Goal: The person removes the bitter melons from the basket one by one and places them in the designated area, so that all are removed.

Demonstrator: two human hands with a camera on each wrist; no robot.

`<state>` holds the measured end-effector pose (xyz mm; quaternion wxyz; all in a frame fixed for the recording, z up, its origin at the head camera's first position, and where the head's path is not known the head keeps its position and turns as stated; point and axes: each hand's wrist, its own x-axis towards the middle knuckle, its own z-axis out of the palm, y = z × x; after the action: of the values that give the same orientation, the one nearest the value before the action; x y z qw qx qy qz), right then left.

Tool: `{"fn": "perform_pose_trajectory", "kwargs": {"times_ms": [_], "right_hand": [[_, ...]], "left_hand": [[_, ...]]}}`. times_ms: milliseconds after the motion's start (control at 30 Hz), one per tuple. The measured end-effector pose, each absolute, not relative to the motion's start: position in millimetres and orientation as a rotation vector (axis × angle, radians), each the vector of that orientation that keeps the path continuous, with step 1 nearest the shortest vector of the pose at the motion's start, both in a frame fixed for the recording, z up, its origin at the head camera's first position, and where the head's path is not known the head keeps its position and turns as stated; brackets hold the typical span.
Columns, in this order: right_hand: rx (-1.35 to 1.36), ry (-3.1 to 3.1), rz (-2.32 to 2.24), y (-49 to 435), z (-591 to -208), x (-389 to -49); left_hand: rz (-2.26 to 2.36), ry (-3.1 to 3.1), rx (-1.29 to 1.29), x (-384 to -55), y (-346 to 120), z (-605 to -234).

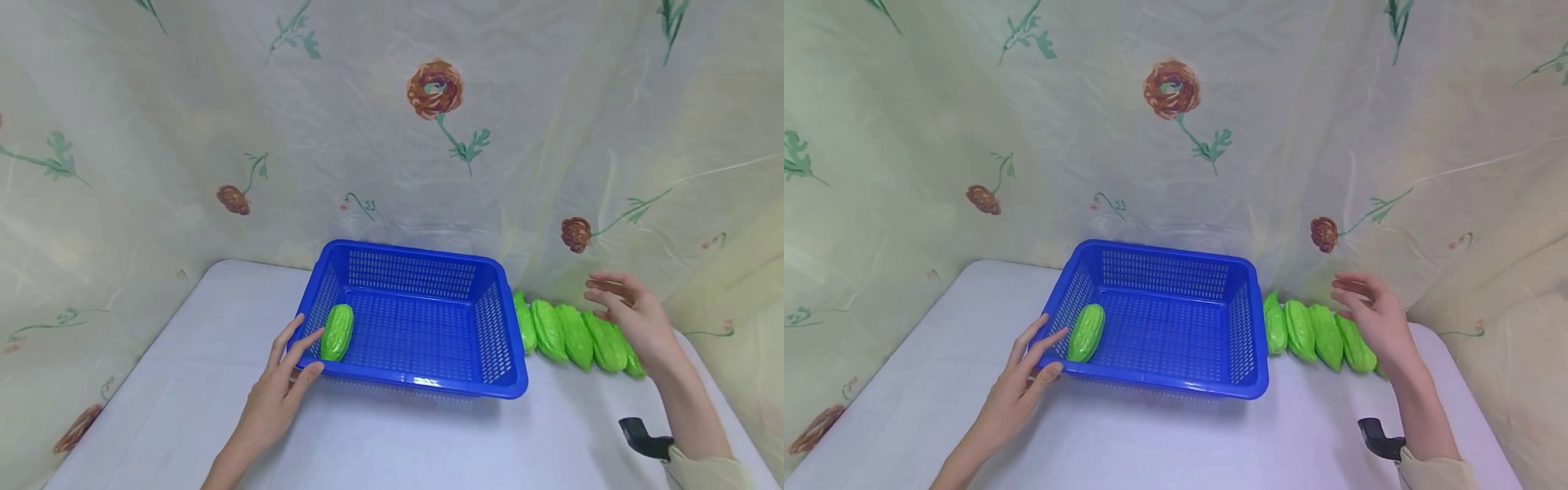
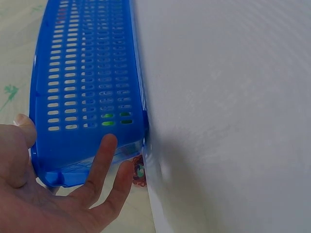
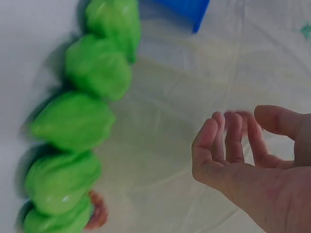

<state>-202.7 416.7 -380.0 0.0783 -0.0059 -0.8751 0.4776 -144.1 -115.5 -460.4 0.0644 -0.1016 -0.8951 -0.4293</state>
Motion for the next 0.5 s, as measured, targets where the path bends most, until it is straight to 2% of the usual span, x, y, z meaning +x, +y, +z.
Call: {"fn": "perform_pose_trajectory", "kwargs": {"times_ms": [267,500], "right_hand": [[0.148,-2.71,1.453,358,-351,-209],[0.368,-2.71,1.773,295,-316,-223]], "left_hand": [[-1.295,-2.7,-0.311,-143,-116,-460],[-1.291,-2.704,-0.314,-144,-115,-459]]}}
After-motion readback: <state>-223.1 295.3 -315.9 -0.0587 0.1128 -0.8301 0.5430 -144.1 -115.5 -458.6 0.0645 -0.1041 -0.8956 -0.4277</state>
